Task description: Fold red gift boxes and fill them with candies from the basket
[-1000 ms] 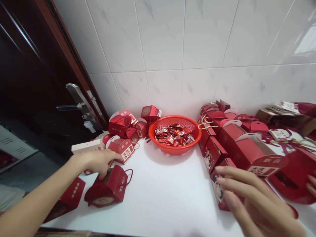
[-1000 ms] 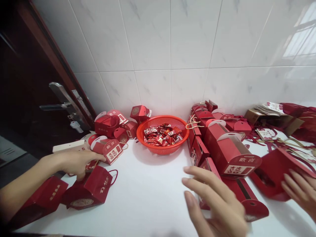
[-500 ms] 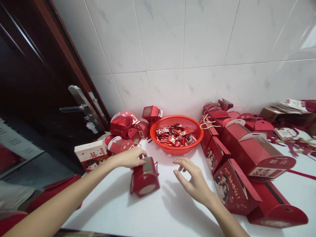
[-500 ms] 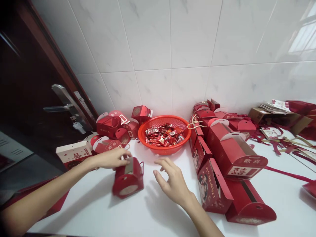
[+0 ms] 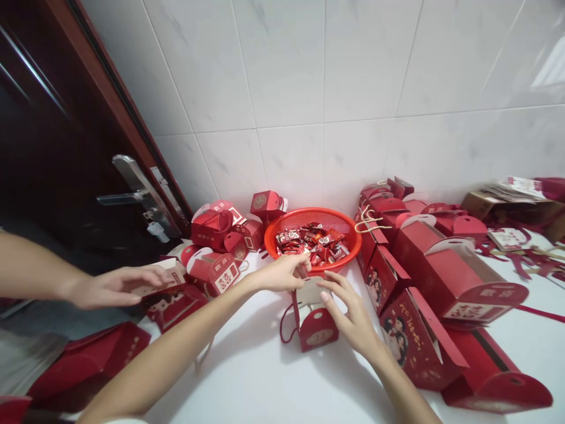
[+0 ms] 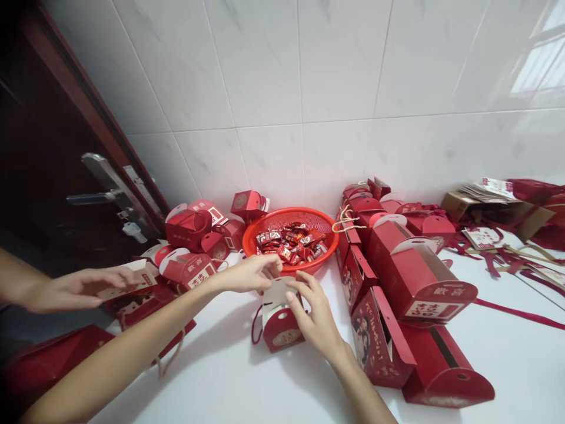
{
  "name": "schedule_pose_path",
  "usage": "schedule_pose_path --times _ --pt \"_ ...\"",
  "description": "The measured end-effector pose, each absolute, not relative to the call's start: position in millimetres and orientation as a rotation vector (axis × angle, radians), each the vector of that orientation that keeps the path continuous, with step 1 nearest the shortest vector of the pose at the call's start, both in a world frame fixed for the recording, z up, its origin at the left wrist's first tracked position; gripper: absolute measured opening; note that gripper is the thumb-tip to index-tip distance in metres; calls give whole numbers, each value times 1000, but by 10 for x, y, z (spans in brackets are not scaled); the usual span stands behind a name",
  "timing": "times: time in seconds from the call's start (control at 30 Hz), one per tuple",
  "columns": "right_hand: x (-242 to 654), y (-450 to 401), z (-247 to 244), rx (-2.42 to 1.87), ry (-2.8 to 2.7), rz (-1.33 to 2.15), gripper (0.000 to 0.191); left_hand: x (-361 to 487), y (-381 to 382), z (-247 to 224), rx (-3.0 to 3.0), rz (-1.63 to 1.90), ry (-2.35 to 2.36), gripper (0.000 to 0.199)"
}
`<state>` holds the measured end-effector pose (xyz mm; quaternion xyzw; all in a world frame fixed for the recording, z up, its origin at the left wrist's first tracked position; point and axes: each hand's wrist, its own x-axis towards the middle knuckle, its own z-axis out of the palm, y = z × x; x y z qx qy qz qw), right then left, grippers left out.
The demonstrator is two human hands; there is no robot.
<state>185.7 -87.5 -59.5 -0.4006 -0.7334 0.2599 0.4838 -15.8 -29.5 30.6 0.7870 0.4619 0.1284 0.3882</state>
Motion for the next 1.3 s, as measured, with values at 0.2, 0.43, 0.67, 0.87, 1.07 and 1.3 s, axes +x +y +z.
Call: schedule_pose_path --times 0.2,0.43,0.67,0.87,1.07,1.3 --pt "1922 -809 -642 -1023 -1636 633 29 -239 -271 373 2261 106 944 29" --pt "2002 -782 -674 -1102 -1592 905 47 -231 -429 435 2453 -92 920 54" --pt "2089 -868 -607 -1087 -1702 1208 87 -327 -358 473 2398 -145 1013 68" --pt "2052 -900 -672 -1100 -1795 1211 97 -353 -49 639 2236 34 922 32" --pt "1983 -895 -673 -948 -1734 933 66 -1 549 535 2522 -58 1265 34" --pt "1940 -890 -701 -911 -1653 740 43 311 898 119 2542 -364 1359 46"
